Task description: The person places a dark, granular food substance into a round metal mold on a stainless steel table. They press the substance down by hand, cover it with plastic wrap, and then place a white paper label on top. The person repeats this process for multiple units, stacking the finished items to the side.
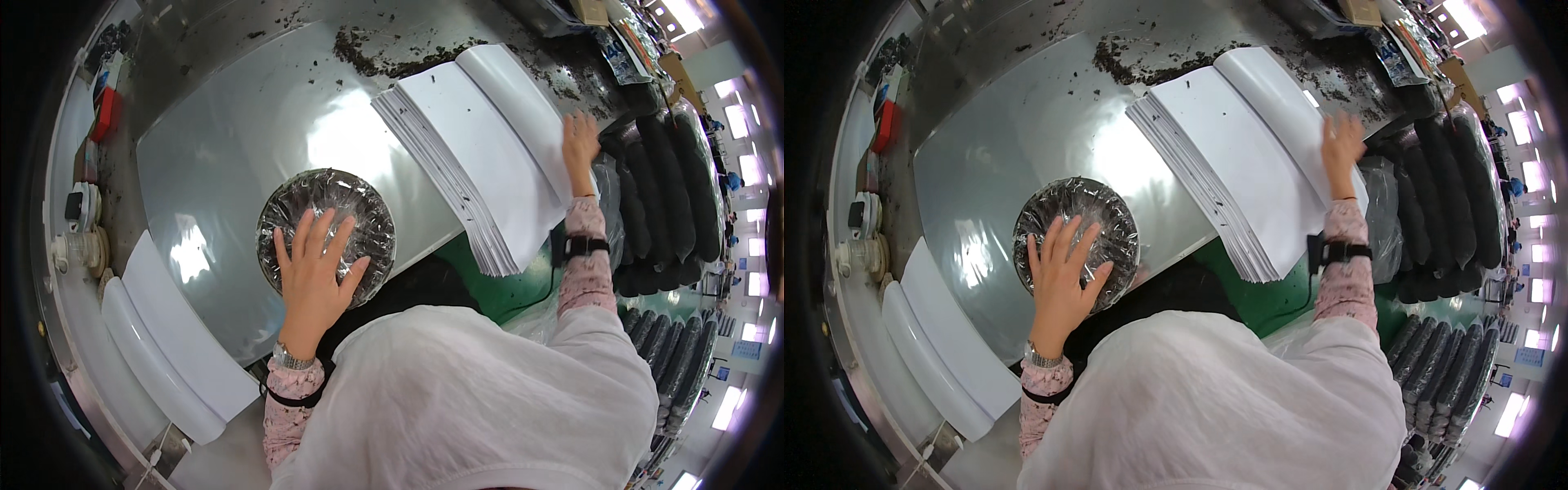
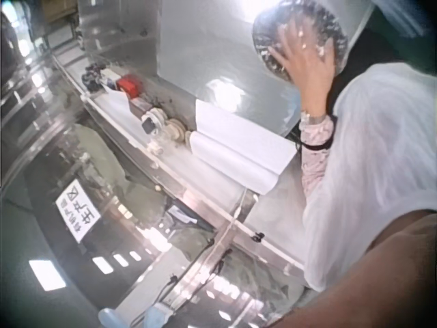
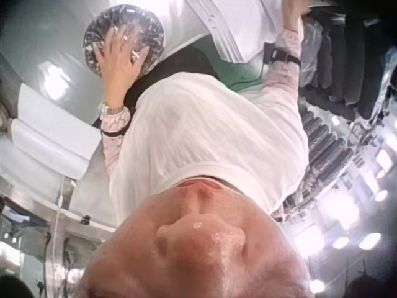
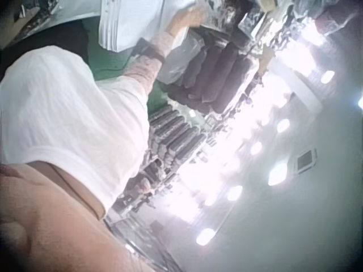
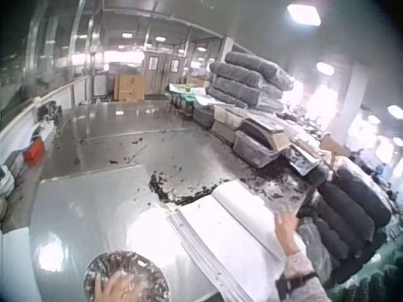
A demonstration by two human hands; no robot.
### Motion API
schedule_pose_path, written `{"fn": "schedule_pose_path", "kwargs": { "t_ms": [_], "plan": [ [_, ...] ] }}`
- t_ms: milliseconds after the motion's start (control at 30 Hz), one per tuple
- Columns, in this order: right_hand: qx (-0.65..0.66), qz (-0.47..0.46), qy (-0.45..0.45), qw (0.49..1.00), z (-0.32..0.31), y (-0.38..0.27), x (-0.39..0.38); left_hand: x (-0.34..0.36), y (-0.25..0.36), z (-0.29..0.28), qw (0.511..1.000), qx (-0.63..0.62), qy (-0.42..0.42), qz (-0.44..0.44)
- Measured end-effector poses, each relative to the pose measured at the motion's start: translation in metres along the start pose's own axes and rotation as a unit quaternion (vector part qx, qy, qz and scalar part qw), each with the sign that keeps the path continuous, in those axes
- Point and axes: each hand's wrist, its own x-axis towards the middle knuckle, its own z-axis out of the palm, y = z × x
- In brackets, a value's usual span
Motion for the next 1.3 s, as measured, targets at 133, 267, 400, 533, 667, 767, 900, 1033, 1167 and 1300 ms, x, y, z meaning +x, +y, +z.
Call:
{"fn": "schedule_pose_path", "kwargs": {
  "t_ms": [133, 267, 400, 533, 667, 767, 900, 1033, 1167, 1300],
  "plan": [
    [-0.005, 0.001, -0.059, 0.998, 0.054, 0.016, -0.053, 0.002, 0.000, -0.001, 1.000, 0.000, -0.019, 0.002],
    [0.322, -0.064, -0.307, 0.893, -0.010, -0.114, 0.000, -0.006, 0.001, -0.005, 0.999, 0.013, -0.027, -0.019],
    [0.375, -0.119, -0.597, 0.699, -0.046, -0.165, 0.048, -0.001, -0.001, -0.006, 0.999, 0.011, -0.029, -0.014],
    [0.258, -0.204, -0.419, 0.846, -0.013, -0.179, 0.077, -0.001, -0.001, -0.006, 0.999, 0.009, -0.029, -0.015],
    [0.015, -0.276, -0.041, 0.960, 0.078, -0.148, 0.059, 0.001, 0.001, -0.008, 0.999, 0.007, -0.033, -0.015],
    [-0.109, -0.300, -0.042, 0.947, 0.093, -0.155, 0.049, -0.002, 0.002, -0.006, 0.999, 0.006, -0.037, -0.022],
    [-0.185, -0.351, -0.033, 0.917, 0.093, -0.160, 0.052, -0.002, 0.000, -0.005, 0.999, 0.012, -0.028, -0.020],
    [-0.136, -0.348, -0.073, 0.925, 0.091, -0.155, 0.068, -0.001, 0.000, -0.006, 1.000, -0.005, -0.022, -0.018],
    [-0.240, -0.074, -0.218, 0.943, 0.079, -0.082, 0.131, 0.004, 0.001, -0.006, 1.000, -0.019, -0.011, -0.004],
    [0.127, 0.133, 0.196, 0.963, -0.061, -0.022, 0.152, -0.005, -0.002, -0.006, 0.999, -0.022, -0.008, -0.027]
  ]
}}
